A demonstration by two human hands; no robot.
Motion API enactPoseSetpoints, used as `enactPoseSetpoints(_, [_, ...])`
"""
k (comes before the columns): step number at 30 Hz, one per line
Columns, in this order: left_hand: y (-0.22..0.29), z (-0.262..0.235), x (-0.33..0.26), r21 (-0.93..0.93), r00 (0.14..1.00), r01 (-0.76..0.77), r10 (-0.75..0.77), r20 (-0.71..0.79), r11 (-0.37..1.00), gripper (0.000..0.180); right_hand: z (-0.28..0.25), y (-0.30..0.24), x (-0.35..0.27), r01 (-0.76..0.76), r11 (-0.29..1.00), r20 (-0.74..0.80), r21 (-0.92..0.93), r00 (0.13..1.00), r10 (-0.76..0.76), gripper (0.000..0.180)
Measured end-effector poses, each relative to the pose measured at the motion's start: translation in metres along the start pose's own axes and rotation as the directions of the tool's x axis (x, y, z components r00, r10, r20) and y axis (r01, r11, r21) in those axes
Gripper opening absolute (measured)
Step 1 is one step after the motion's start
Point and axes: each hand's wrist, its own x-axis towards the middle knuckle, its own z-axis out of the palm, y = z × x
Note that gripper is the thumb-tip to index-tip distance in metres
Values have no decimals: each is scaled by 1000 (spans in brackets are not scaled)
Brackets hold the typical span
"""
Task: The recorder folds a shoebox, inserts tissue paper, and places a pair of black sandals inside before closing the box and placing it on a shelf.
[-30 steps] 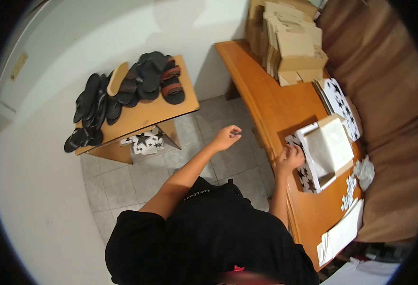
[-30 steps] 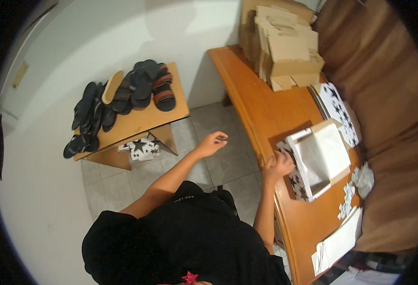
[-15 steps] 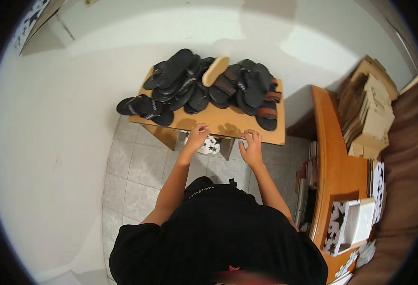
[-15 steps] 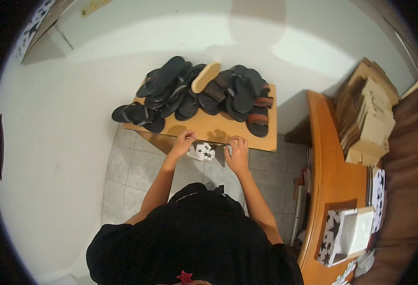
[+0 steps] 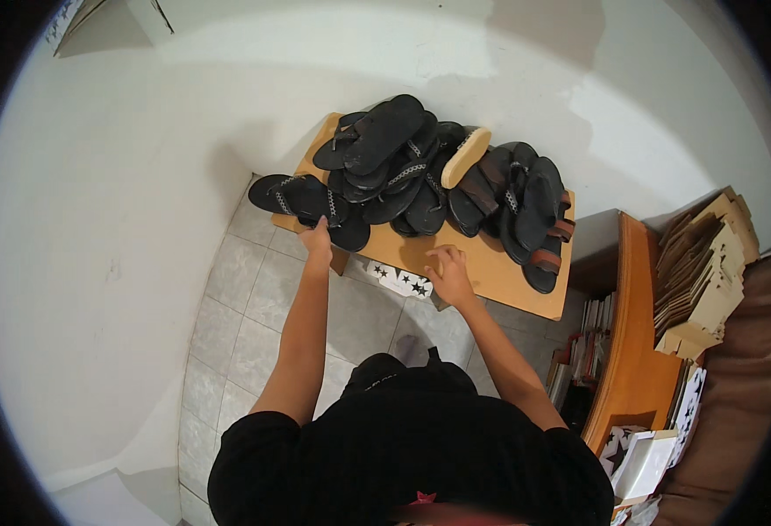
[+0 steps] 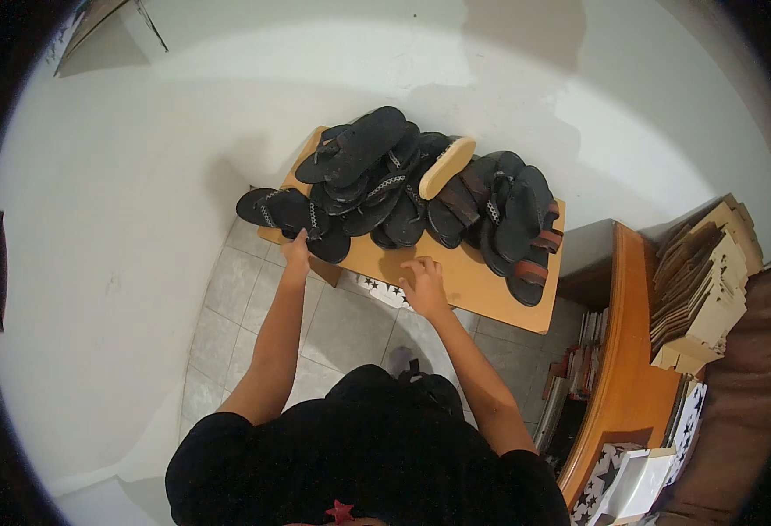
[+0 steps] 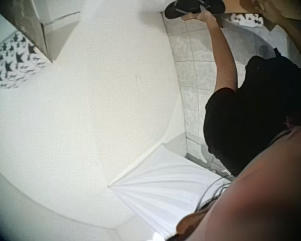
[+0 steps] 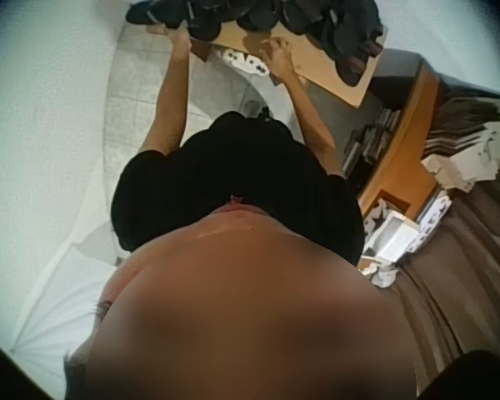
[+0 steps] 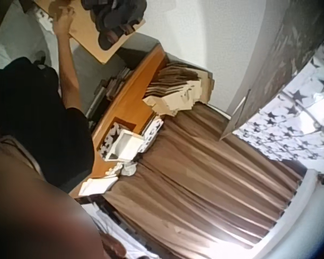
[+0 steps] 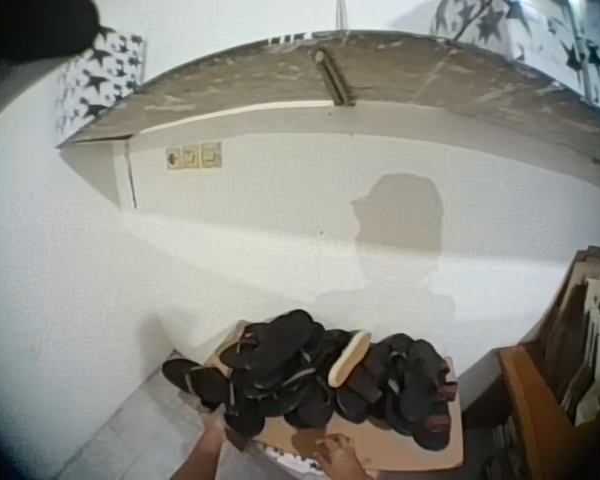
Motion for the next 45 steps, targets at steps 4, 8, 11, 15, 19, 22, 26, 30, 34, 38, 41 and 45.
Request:
enactPoseSetpoints(4, [30, 29, -5, -340, 965, 232, -259, -36, 911, 58, 17, -6, 18, -9, 998, 98, 56, 995, 4, 31])
enactPoseSetpoints(8, [28, 13, 37, -322, 966, 255, -228, 119, 912, 55, 36, -23, 24, 57, 990, 126, 127, 989, -73, 30])
enactPoseSetpoints(11, [30, 25, 34, -285, 939, 331, -344, 5, 900, 57, 37, -16, 21, -10, 989, 185, 145, 983, -17, 30])
enactPoseSetpoints(15, [33, 33, 23, -260, 968, 166, -207, -141, 951, 59, 33, -11, 13, -44, 987, 207, 156, 978, 11, 30])
enactPoseSetpoints(19, [32, 28, 14, -252, 986, 129, -150, -69, 959, 55, 21, -9, 11, -80, 982, 208, 170, 977, 43, 28])
enactPoseSetpoints(22, [34, 2, 14, -139, 958, 120, -151, -242, 983, 46, 16, -10, 8, -99, 968, 235, 229, 971, 44, 27])
enactPoseSetpoints(26, [50, -20, -57, -229, 995, -79, 62, -77, 970, 37, 0, 5, -3, -117, 967, 141, 227, 986, 86, 26])
enactPoseSetpoints(30, [61, -44, -119, -408, 977, -124, 184, 110, 904, 33, -10, 9, -10, -196, 935, 116, 295, 979, 169, 26])
enactPoseSetpoints(34, [89, -23, -192, -427, 832, -125, 329, 447, 895, 30, -34, 0, -9, -225, 872, 72, 435, 974, 215, 28])
enactPoseSetpoints(38, [89, 15, -241, -242, 621, -93, 246, 744, 966, 32, -82, -6, -11, -192, 696, -8, 692, 962, 274, 33])
enactPoseSetpoints(41, [82, 47, -296, -115, 410, -87, 141, 901, 990, 37, -126, 6, -29, 38, 708, -348, 705, 888, 299, 38])
enactPoseSetpoints(45, [60, 80, -361, -35, 143, -61, 44, 989, 998, 36, -209, 23, -92, -21, 774, -487, 633, 767, 419, 55])
